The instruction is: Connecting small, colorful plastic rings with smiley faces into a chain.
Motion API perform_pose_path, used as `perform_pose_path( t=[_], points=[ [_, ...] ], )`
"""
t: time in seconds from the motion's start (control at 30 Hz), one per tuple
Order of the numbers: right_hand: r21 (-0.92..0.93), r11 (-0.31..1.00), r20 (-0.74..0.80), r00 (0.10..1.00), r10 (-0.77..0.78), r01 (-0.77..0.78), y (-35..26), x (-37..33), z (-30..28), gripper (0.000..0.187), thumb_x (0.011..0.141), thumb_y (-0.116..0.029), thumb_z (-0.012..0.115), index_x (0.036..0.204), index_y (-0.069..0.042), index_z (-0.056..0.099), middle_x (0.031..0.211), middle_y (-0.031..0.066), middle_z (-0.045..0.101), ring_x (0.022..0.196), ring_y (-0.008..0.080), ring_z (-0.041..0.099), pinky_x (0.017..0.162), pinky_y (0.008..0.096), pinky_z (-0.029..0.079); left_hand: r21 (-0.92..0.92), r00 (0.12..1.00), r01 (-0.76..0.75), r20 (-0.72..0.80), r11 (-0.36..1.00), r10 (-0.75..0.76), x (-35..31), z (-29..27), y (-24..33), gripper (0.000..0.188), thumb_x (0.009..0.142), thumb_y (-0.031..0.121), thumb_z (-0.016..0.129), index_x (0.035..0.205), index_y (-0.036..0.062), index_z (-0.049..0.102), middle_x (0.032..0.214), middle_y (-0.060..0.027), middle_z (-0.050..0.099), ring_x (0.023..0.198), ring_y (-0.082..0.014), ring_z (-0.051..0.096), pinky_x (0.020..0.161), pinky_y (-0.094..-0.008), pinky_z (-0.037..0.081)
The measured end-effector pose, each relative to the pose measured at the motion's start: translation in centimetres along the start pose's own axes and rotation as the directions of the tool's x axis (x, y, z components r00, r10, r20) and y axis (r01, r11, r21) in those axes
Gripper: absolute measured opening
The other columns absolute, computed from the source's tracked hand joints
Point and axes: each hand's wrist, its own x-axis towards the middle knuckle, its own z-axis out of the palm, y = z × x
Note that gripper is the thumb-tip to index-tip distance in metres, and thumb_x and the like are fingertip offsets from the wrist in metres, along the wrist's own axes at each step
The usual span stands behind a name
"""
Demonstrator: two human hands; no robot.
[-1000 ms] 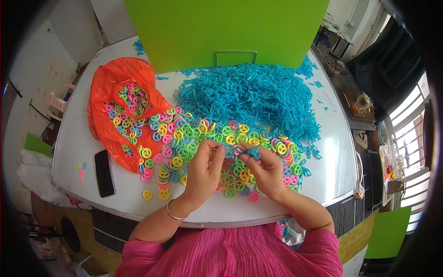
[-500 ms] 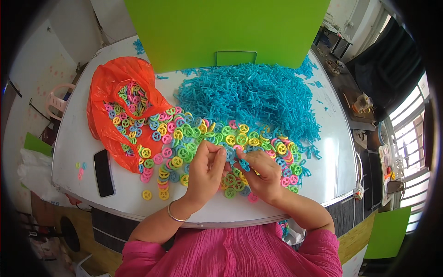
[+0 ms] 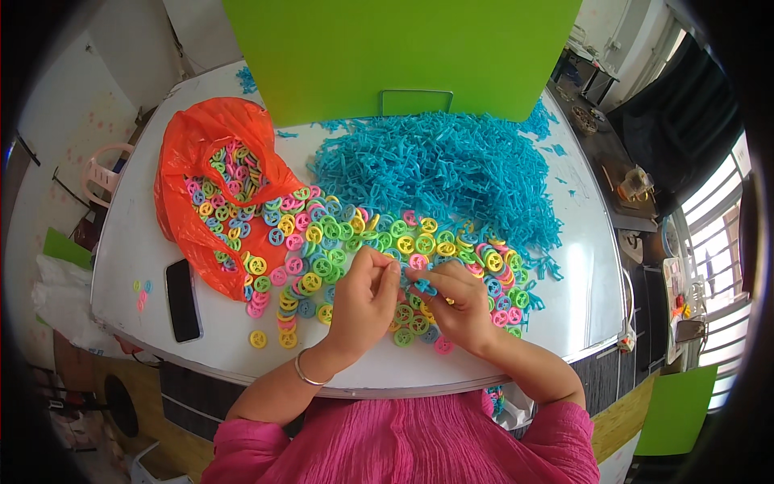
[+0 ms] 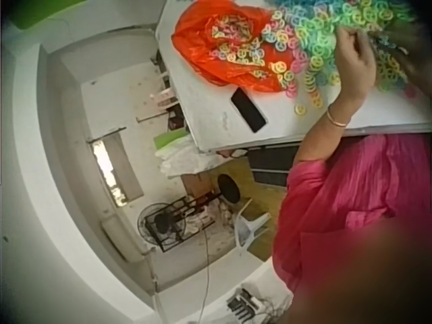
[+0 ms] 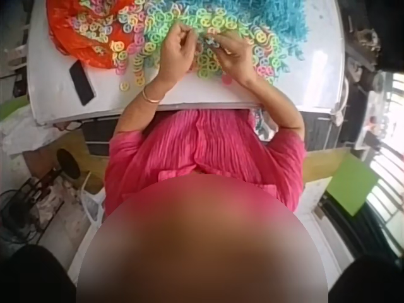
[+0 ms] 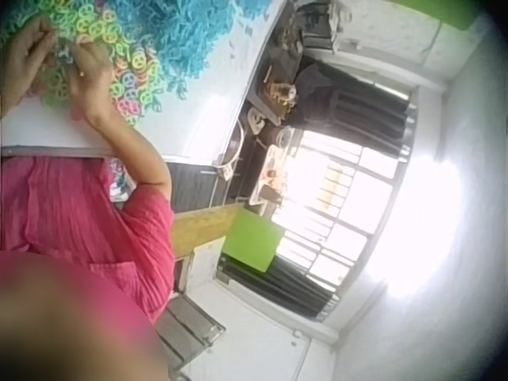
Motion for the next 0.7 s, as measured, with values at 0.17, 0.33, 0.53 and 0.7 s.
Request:
perform_pose_path(
  t=[0.17, 0.33, 0.53, 0.7],
  points=[
    [-0.153, 0.985, 0.055, 0.996, -0.072, 0.080, -0.5, 0.2, -0.4, 0.046, 0.063, 0.011, 0.066, 0.106, -0.005, 0.069, 0.084, 0.0084, 0.063, 0.074, 0.0221, 0.059, 0.062, 0.0319, 0.048, 0.254, 0.984, -0.173, 0.013, 0.952, 0.175, 0.3, -0.1, -0.8, 0.008, 0.097, 0.010, 0.051, 0.096, 0.0021, 0.048, 0.072, -0.0018, 0.060, 0.063, -0.0048, 0.058, 0.053, -0.0204, 0.047],
    [-0.014, 1.000, 0.144, 0.989, -0.021, 0.023, -0.2, 0.6, -1.0, 0.049, 0.062, 0.013, 0.060, 0.107, -0.004, 0.069, 0.086, 0.0087, 0.063, 0.075, 0.0223, 0.060, 0.066, 0.0319, 0.048, 0.225, 0.990, -0.141, 0.003, 0.964, 0.144, 0.1, -0.1, 0.1, 0.009, 0.096, 0.009, 0.052, 0.094, 0.0010, 0.049, 0.066, -0.0034, 0.059, 0.060, -0.0058, 0.059, 0.053, -0.0215, 0.047],
    [0.095, 0.995, 0.217, 0.974, -0.062, 0.042, 0.6, 0.9, -1.4, 0.050, 0.062, 0.016, 0.056, 0.107, -0.003, 0.069, 0.088, 0.0106, 0.065, 0.080, 0.0246, 0.061, 0.073, 0.0336, 0.048, 0.380, 0.993, -0.116, 0.061, 0.918, 0.100, 0.2, -0.7, 0.0, 0.009, 0.096, 0.009, 0.052, 0.094, 0.0010, 0.049, 0.066, -0.0036, 0.060, 0.059, -0.0062, 0.059, 0.049, -0.0212, 0.045],
    [0.049, 0.994, 0.254, 0.962, -0.105, 0.096, 0.4, 1.3, -1.7, 0.043, 0.066, 0.014, 0.059, 0.105, -0.003, 0.069, 0.088, 0.0106, 0.066, 0.082, 0.0243, 0.061, 0.075, 0.0339, 0.048, 0.141, 0.981, 0.147, 0.107, 0.979, -0.162, 0.7, -1.2, 0.3, 0.013, 0.096, 0.013, 0.053, 0.095, 0.0005, 0.049, 0.072, -0.0069, 0.062, 0.061, -0.0102, 0.063, 0.050, -0.0234, 0.046]
  ],
)
